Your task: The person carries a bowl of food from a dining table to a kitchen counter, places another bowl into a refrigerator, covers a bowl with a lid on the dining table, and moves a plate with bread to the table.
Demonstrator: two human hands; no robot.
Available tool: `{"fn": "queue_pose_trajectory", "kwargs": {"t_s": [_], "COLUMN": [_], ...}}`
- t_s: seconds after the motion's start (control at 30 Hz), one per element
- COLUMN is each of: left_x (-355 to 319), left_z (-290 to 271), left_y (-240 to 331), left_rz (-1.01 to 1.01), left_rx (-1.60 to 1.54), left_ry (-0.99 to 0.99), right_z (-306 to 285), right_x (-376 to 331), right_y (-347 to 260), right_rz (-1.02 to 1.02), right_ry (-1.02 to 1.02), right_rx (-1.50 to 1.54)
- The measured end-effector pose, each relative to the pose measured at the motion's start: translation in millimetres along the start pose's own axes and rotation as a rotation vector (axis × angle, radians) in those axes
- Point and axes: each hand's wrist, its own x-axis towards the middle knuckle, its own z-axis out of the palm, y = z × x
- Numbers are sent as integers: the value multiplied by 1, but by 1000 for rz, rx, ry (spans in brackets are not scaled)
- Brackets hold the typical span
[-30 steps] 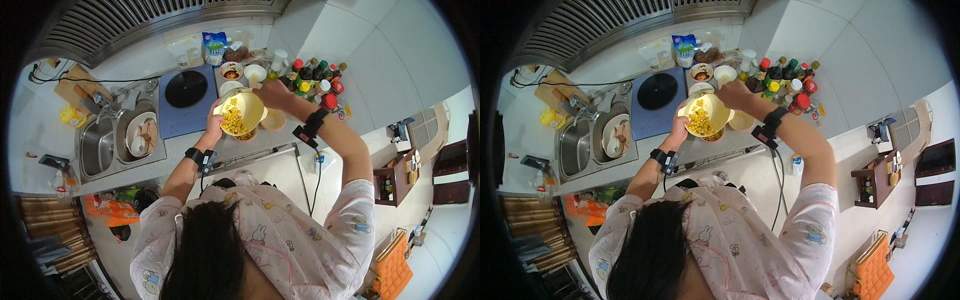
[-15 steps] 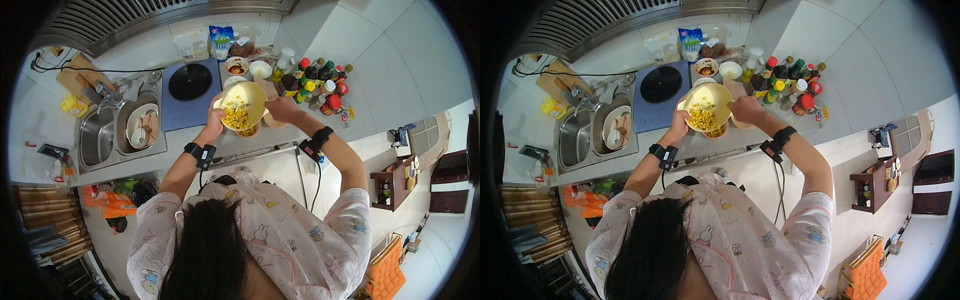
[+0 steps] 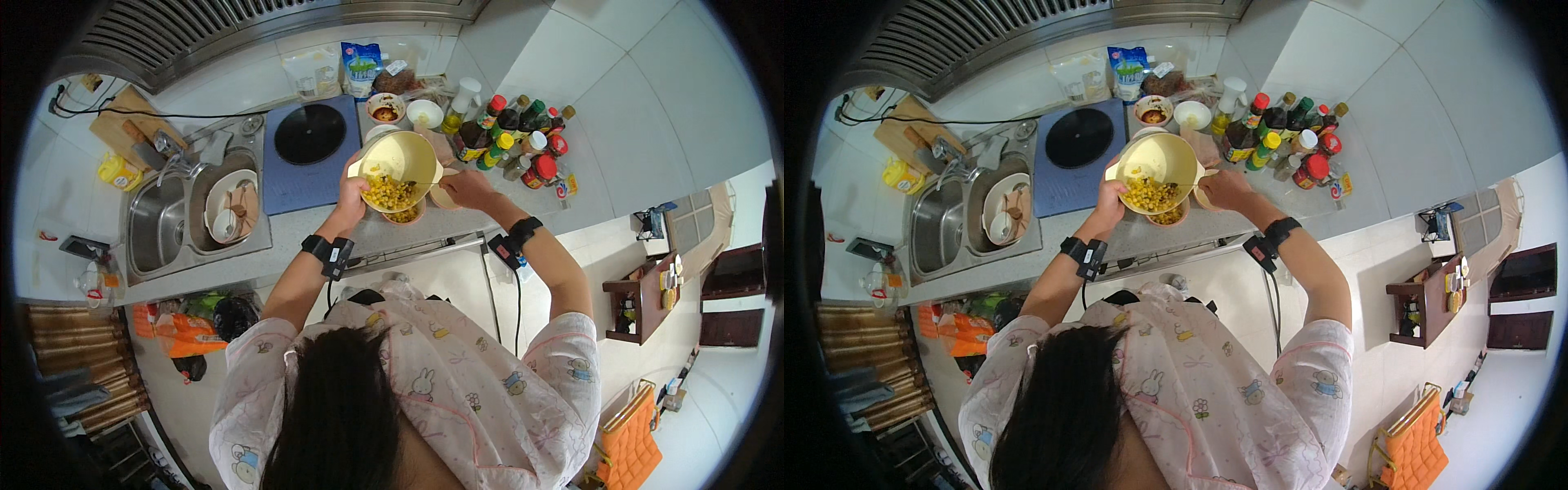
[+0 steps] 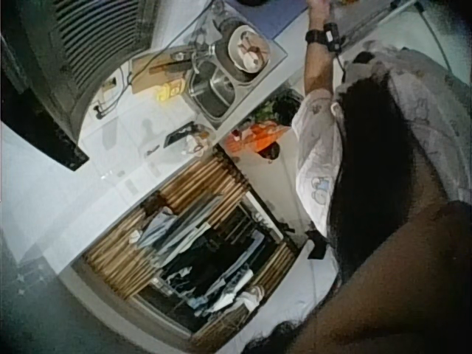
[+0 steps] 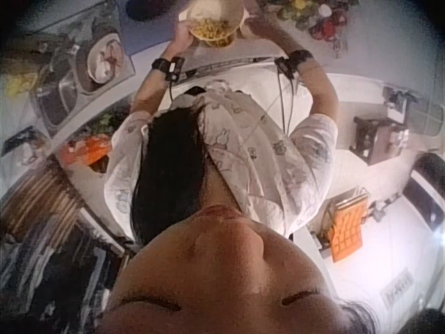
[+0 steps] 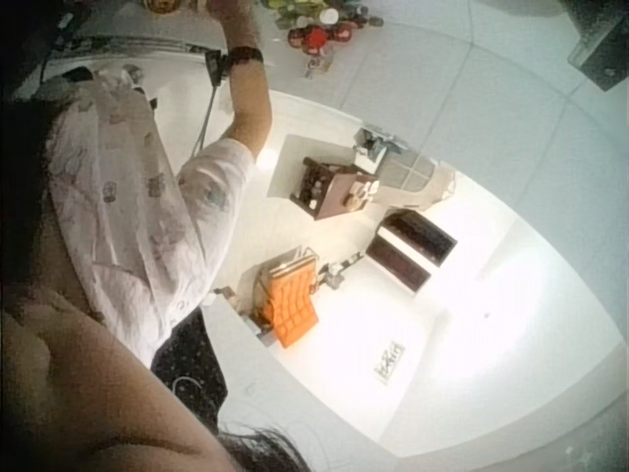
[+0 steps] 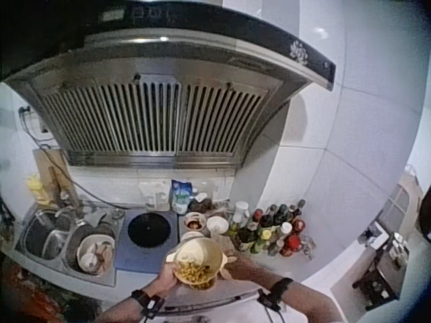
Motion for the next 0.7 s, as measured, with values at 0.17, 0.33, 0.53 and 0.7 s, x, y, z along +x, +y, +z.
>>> {"fn": "queue_pose_trajectory", "kwargs": {"t_s": [0.17,0.33,0.53,0.7], "left_x": [2,2,5,-1], "left_z": [6,13,11,10], "left_y": [2,2,6,12], "left_rz": [10,28,93,63], "left_rx": [-9,8,0,46], "left_ry": [-19,31,-13,-3], "right_z": [-18,-21,-9,-20], "right_x": [8,19,13,5], "right_y": [11,15,13,2], "right_rz": [1,57,-119,13], "right_ry": [69,148,50,134], "right_rx": [57,128,191,232]}}
